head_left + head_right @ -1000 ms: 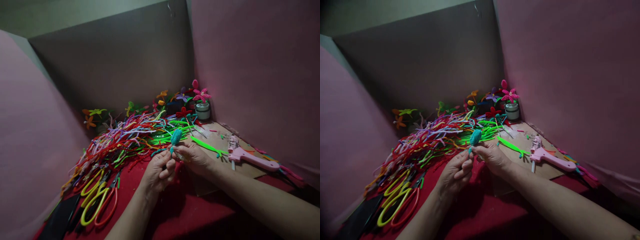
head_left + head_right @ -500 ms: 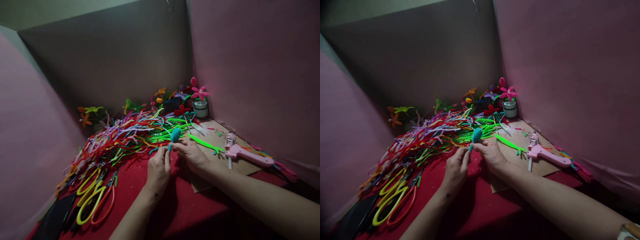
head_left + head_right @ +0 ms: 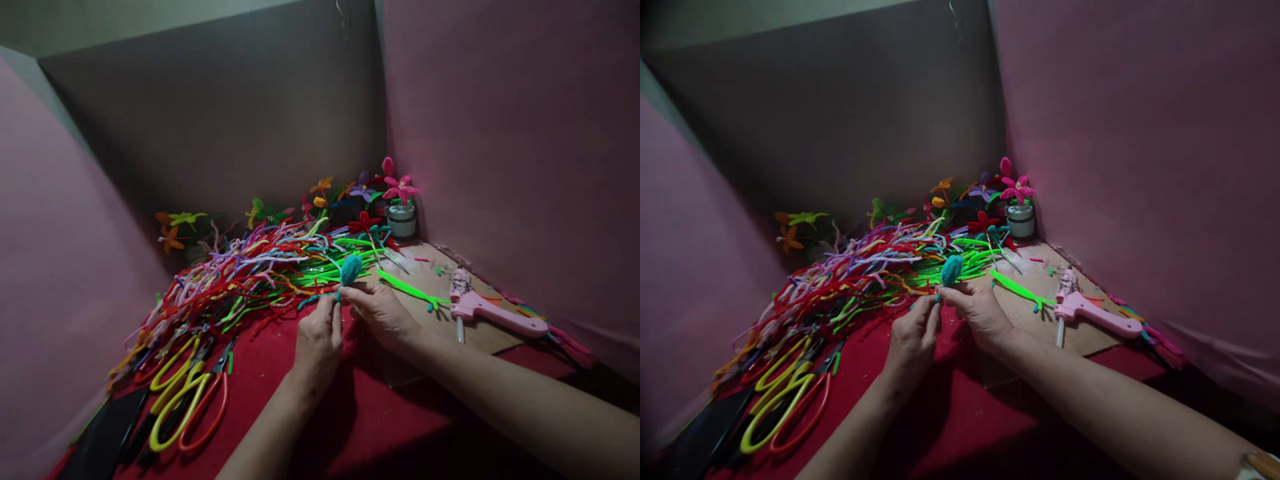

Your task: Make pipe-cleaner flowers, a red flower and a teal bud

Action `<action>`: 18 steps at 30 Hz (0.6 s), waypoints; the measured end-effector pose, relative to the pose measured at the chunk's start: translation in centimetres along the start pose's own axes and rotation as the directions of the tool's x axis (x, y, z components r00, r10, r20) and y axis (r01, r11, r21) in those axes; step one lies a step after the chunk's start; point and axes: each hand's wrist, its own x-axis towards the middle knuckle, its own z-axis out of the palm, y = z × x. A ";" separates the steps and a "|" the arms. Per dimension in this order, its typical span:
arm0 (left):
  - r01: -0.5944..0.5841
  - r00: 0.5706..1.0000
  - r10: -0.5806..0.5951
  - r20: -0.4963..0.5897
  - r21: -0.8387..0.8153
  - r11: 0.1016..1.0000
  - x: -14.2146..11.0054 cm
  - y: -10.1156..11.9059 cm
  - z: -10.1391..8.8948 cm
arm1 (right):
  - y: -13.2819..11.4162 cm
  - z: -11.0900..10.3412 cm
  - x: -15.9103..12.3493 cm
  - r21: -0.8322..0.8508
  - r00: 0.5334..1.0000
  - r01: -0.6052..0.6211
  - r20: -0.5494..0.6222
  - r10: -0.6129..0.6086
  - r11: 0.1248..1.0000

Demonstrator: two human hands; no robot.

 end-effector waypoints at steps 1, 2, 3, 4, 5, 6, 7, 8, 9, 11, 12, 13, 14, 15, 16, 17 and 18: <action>0.073 0.997 -0.072 0.015 -0.137 0.988 0.1 0.4 -0.2 | 0.0 -0.1 0.0 0.006 1.000 -0.001 0.019 0.001 1.000; 0.155 0.988 -0.146 0.054 -0.272 0.950 0.1 0.8 -0.4 | -0.1 -0.1 0.0 0.014 0.999 0.005 0.031 -0.005 1.000; 0.242 0.970 -0.215 0.112 -0.394 0.887 0.2 1.1 -0.6 | -0.2 -0.2 0.0 0.023 0.999 0.014 0.040 -0.014 1.000; 0.327 0.945 -0.273 0.179 -0.494 0.806 0.3 1.5 -0.8 | -0.3 -0.2 0.0 0.024 0.998 0.017 0.056 -0.019 1.000; 0.405 0.914 -0.318 0.250 -0.569 0.716 0.3 1.7 -1.0 | -0.4 -0.3 0.0 0.024 0.997 0.017 0.072 -0.019 1.000; 0.470 0.882 -0.345 0.320 -0.622 0.626 0.4 1.9 -1.2 | -0.5 -0.3 0.1 0.024 0.996 0.014 0.088 -0.016 1.000; 0.522 0.853 -0.352 0.386 -0.658 0.543 0.4 2.0 -1.4 | -0.6 -0.4 0.1 0.025 0.995 0.008 0.103 -0.010 1.000; 0.560 0.828 -0.341 0.445 -0.681 0.471 0.4 1.9 -1.6 | -0.7 -0.4 0.1 0.027 0.993 -0.001 0.117 -0.002 1.000; 0.586 0.810 -0.317 0.493 -0.698 0.413 0.5 1.8 -1.7 | -0.8 -0.4 0.1 0.032 0.991 -0.011 0.132 0.007 0.999; 0.608 0.794 -0.252 0.553 -0.724 0.326 0.6 1.5 -2.0 | -0.9 -0.3 0.1 0.050 0.985 -0.037 0.168 0.028 0.998; 0.610 0.792 -0.221 0.569 -0.735 0.297 0.6 1.3 -2.1 | -1.0 -0.3 0.1 0.056 0.982 -0.048 0.188 0.036 0.997; 0.613 0.790 -0.193 0.582 -0.741 0.275 0.6 1.1 -2.2 | -1.0 -0.2 0.1 0.060 0.979 -0.053 0.201 0.040 0.997; 0.616 0.788 -0.171 0.592 -0.743 0.262 0.7 1.0 -2.2 | -1.1 -0.2 0.0 0.057 0.977 -0.054 0.208 0.041 0.997; 0.620 0.784 -0.158 0.600 -0.740 0.262 0.7 0.9 -2.3 | -1.1 -0.1 0.0 0.047 0.978 -0.049 0.206 0.038 0.998; 0.619 0.783 -0.156 0.602 -0.732 0.284 0.7 0.8 -2.3 | -1.1 0.0 -0.1 0.031 0.980 -0.041 0.195 0.034 0.999; 0.608 0.789 -0.165 0.591 -0.717 0.340 0.7 0.8 -2.2 | -1.2 0.0 -0.1 0.012 0.983 -0.035 0.180 0.032 0.999; 0.580 0.806 -0.182 0.563 -0.691 0.432 0.7 0.8 -2.1 | -1.2 0.1 -0.2 -0.006 0.986 -0.032 0.163 0.033 0.999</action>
